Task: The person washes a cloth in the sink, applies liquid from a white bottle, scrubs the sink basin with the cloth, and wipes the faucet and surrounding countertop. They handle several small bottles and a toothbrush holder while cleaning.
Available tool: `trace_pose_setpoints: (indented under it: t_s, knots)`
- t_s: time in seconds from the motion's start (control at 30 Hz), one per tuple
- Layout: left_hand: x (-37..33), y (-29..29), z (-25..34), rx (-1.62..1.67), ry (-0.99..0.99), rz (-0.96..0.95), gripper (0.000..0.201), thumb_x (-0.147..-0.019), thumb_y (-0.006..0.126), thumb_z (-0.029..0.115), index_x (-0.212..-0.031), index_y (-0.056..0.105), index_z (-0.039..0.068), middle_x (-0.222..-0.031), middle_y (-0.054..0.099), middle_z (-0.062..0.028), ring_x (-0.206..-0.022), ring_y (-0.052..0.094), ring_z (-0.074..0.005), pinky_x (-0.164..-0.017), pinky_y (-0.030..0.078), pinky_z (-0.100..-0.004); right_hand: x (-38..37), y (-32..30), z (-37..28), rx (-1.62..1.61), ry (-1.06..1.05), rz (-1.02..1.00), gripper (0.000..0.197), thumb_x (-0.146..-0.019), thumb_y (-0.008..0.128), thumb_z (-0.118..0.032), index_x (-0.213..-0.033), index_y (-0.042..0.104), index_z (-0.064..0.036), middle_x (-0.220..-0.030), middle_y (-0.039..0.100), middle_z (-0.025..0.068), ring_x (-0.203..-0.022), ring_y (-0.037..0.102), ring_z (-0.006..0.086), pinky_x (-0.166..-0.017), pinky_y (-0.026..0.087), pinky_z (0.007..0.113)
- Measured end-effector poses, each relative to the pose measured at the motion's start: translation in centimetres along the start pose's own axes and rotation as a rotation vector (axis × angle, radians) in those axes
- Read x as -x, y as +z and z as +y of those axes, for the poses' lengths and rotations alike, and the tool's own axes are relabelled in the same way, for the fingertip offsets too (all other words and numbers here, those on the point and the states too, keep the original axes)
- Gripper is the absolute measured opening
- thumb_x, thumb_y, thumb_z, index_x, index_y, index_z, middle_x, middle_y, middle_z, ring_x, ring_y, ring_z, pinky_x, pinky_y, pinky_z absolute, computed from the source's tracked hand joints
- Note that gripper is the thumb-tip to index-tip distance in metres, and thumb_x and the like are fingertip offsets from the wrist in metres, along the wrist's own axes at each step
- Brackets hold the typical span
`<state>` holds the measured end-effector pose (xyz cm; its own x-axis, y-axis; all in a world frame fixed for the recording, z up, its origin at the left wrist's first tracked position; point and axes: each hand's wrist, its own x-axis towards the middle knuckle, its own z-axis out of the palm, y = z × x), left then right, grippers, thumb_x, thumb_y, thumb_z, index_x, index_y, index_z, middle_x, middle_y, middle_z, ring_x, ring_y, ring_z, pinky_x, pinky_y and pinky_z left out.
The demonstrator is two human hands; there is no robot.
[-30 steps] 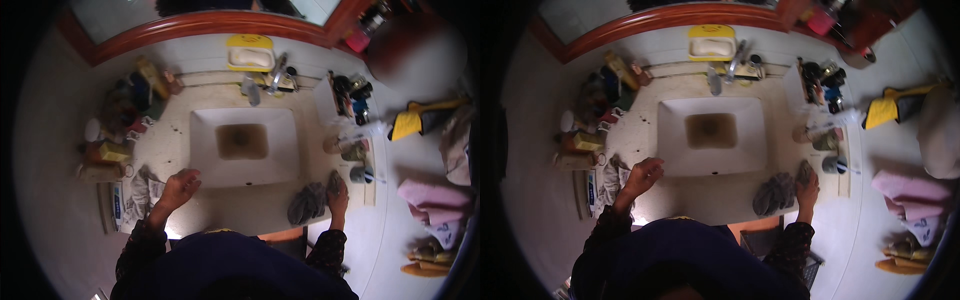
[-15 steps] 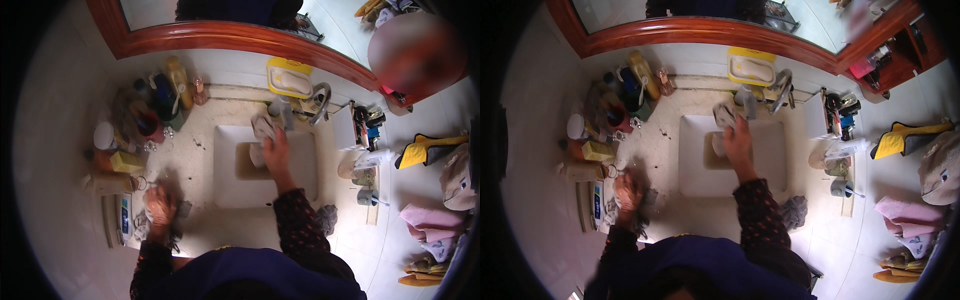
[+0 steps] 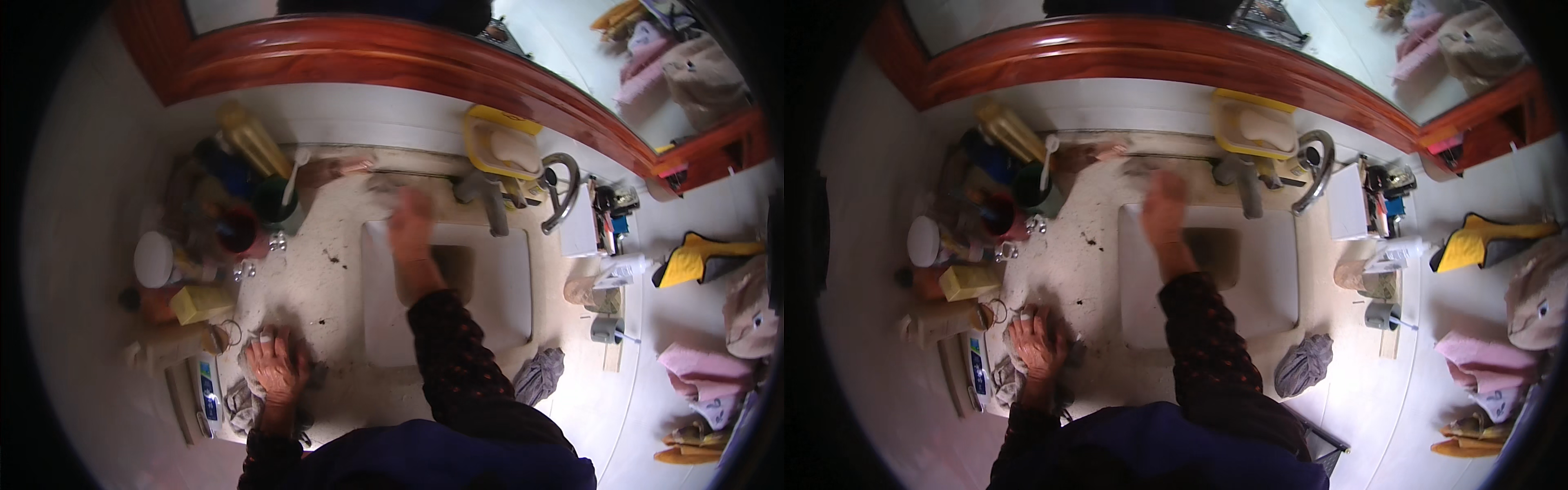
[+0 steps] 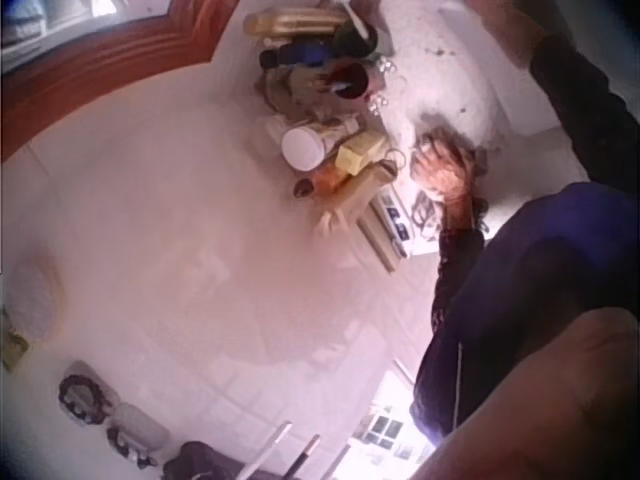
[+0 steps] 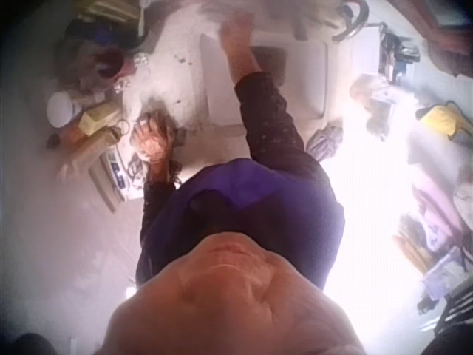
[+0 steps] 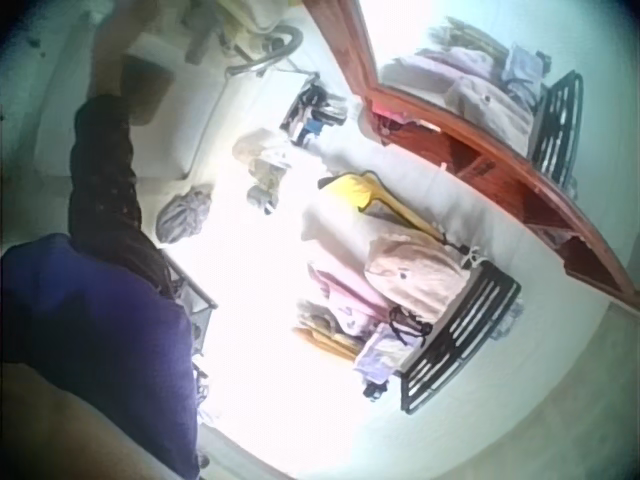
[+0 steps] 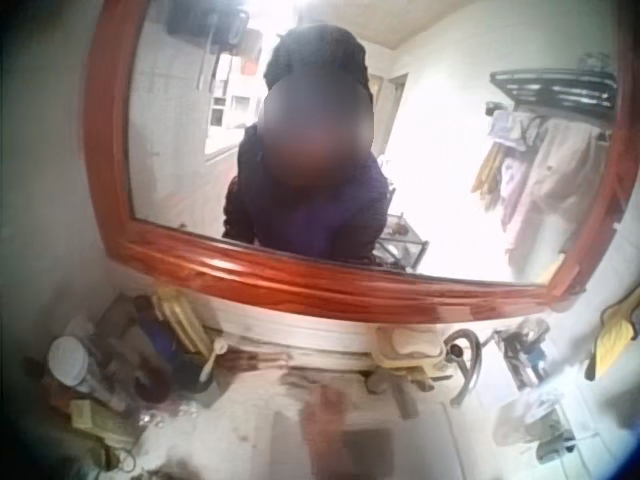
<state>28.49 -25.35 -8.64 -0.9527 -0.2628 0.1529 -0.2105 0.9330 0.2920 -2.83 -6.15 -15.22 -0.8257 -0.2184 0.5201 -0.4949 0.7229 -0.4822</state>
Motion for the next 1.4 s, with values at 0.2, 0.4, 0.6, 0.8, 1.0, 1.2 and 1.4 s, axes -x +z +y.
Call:
trace_pose_setpoints:
  t_s: [0.2, 0.4, 0.6, 0.8, 1.0, 1.2, 1.4]
  knots:
    - [-2.9, -2.5, 1.0, 0.209, -0.086, 0.062, 0.066, -0.078, 0.069, 0.024, -0.138, 0.049, 0.006, -0.119, 0.058, -0.0199, -0.098, 0.054, -0.0398, -0.092, 0.042, -0.0492, -2.0, -3.3, 3.0, 0.272, 0.054, 0.088, 0.041, -0.077, 0.062, -0.007, -0.117, 0.053, -0.0065, -0.120, 0.054, 0.0151, -0.110, 0.050, 0.0371, -0.092, 0.039, 0.052]
    - [-6.5, -1.2, 3.1, 0.214, 0.206, 0.186, 0.059, -0.075, 0.069, 0.012, -0.132, 0.053, 0.002, -0.116, 0.058, -0.0203, -0.102, 0.054, -0.0382, -0.092, 0.044, -0.0472, -2.8, -2.9, 1.6, 0.400, 0.148, 0.053, 0.041, -0.075, 0.067, -0.012, -0.113, 0.054, -0.0089, -0.117, 0.053, 0.0120, -0.110, 0.051, 0.0342, -0.089, 0.039, 0.050]
    - [-23.3, 4.8, 9.4, -0.126, 0.335, 0.258, 0.058, -0.073, 0.067, 0.008, -0.130, 0.055, 0.004, -0.117, 0.058, -0.0174, -0.111, 0.053, -0.0368, -0.098, 0.041, -0.0472, -1.4, -4.9, 1.0, 0.114, 0.070, -0.101, 0.034, -0.077, 0.061, -0.010, -0.110, 0.055, -0.0051, -0.110, 0.053, 0.0173, -0.101, 0.054, 0.0402, -0.086, 0.044, 0.050]
    - [-28.9, 8.7, 10.0, -0.185, 0.272, 0.078, 0.048, -0.065, 0.074, 0.012, -0.110, 0.058, 0.004, -0.109, 0.057, -0.0124, -0.107, 0.054, -0.0345, -0.091, 0.042, -0.0502, -2.0, -6.2, 3.5, 0.175, 0.130, 0.134, 0.036, -0.075, 0.063, -0.011, -0.109, 0.055, -0.0024, -0.108, 0.052, 0.0212, -0.098, 0.054, 0.0407, -0.083, 0.047, 0.051]
    - [-23.0, 3.2, 10.4, 0.363, 0.387, 0.126, 0.039, -0.071, 0.070, 0.008, -0.107, 0.055, 0.006, -0.101, 0.056, -0.0135, -0.096, 0.055, -0.0340, -0.081, 0.047, -0.0388, -2.1, -1.7, -0.6, 0.213, 0.015, 0.051, 0.034, -0.075, 0.065, -0.010, -0.108, 0.060, -0.0030, -0.106, 0.055, 0.0177, -0.096, 0.057, 0.0388, -0.079, 0.048, 0.047]
    - [-12.3, -6.0, 7.8, 1.649, -0.171, -0.394, 0.047, -0.086, 0.058, -0.002, -0.132, 0.048, 0.006, -0.101, 0.043, 0.0042, -0.088, 0.047, -0.0078, -0.072, 0.042, -0.0214, -3.1, -2.1, -3.5, -0.383, 0.161, 0.000, 0.033, -0.078, 0.064, -0.013, -0.108, 0.059, 0.0011, -0.103, 0.054, 0.0210, -0.095, 0.056, 0.0419, -0.079, 0.048, 0.050]
    - [-2.5, -6.9, 2.4, 1.540, -0.616, -0.364, 0.029, -0.083, 0.063, 0.012, -0.111, 0.056, 0.009, -0.085, 0.060, -0.0034, -0.070, 0.057, -0.0112, -0.059, 0.046, -0.0249, -6.8, -4.7, 0.0, 0.178, 0.321, 0.391, 0.050, -0.079, 0.061, -0.006, -0.126, 0.049, 0.0032, -0.127, 0.049, 0.0278, -0.114, 0.052, 0.0460, -0.092, 0.048, 0.050]
